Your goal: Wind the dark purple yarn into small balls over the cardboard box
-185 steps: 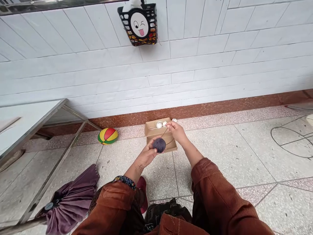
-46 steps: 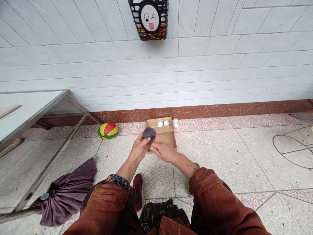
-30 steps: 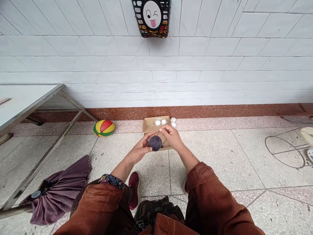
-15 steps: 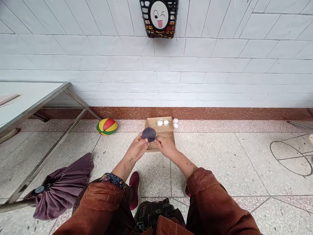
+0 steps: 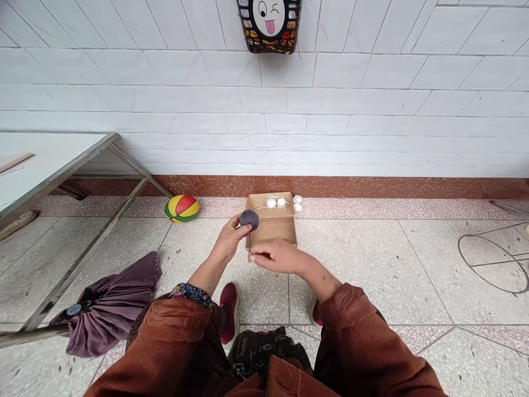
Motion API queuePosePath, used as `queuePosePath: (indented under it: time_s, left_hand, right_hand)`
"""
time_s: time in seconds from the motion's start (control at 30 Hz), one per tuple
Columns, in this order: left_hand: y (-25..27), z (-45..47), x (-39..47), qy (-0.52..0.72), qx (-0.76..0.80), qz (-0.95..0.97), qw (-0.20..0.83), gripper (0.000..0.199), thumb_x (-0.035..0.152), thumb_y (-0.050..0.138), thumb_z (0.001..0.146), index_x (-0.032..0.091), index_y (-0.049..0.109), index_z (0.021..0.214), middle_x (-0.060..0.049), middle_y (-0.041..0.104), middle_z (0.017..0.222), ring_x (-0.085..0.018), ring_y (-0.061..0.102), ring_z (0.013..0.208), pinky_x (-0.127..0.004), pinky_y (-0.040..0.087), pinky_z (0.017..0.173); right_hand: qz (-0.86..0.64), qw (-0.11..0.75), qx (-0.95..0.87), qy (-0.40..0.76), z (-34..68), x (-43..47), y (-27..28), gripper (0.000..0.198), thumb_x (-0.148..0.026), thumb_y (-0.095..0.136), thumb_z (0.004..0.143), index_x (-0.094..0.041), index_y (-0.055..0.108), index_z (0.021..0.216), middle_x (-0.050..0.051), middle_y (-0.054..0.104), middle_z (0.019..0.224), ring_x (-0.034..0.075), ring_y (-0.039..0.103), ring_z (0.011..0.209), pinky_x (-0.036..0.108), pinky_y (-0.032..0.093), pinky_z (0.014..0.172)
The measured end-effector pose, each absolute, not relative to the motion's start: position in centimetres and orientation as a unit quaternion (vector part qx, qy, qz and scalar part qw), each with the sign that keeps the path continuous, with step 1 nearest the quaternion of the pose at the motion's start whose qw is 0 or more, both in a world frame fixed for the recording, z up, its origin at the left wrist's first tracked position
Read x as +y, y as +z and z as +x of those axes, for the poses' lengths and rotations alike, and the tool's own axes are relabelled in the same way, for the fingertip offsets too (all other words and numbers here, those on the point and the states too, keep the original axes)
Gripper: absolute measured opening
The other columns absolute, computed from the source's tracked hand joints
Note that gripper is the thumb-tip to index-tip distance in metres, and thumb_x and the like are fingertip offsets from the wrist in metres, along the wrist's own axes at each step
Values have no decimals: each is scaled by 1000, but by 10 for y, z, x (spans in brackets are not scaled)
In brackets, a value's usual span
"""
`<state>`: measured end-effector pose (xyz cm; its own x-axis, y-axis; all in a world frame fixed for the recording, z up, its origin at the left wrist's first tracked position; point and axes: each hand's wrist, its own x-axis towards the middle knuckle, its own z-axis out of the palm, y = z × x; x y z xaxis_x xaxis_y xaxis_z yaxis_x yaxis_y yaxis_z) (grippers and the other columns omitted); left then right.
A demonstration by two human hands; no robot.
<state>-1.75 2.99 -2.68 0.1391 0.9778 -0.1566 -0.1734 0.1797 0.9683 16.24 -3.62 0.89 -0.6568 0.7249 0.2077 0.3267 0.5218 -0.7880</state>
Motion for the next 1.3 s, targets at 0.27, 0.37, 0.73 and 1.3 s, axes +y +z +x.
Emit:
queuePosePath:
  time_s: [0.27,0.37,0.73,1.3]
  left_hand:
    - [-26,-12,16,283,307,547,726,55,22,78,68,20,66,121,-7,68,115,-24,61,104,-36,43,93]
    - [-20,-12,14,310,239,518,761,66,24,79,69,23,61,132,-8,65,125,-25,59,111,-34,44,93]
    - [-28,-17,33,547,321,351,690,34,21,76,72,21,63,104,-2,66,106,-15,61,93,-29,47,84]
    - [-24,-10,15,342,321,526,709,55,20,79,66,23,61,118,-4,66,112,-20,61,101,-34,45,90]
  right_hand:
    - [-508,476,-639,326,201,-6,-2,33,-48,48,100,-21,61,87,-3,53,67,14,50,63,27,41,64]
    - [-539,466,-627,314,202,3,-17,35,-50,48,100,-21,59,84,-3,53,66,15,51,64,26,40,64]
    - [-462,218,-826,239,161,-21,-34,20,-27,44,104,-20,62,101,5,70,93,18,63,81,28,44,73]
    - [-486,492,-670,272,184,-12,0,24,-37,49,100,-22,63,89,0,62,74,15,57,66,27,44,64]
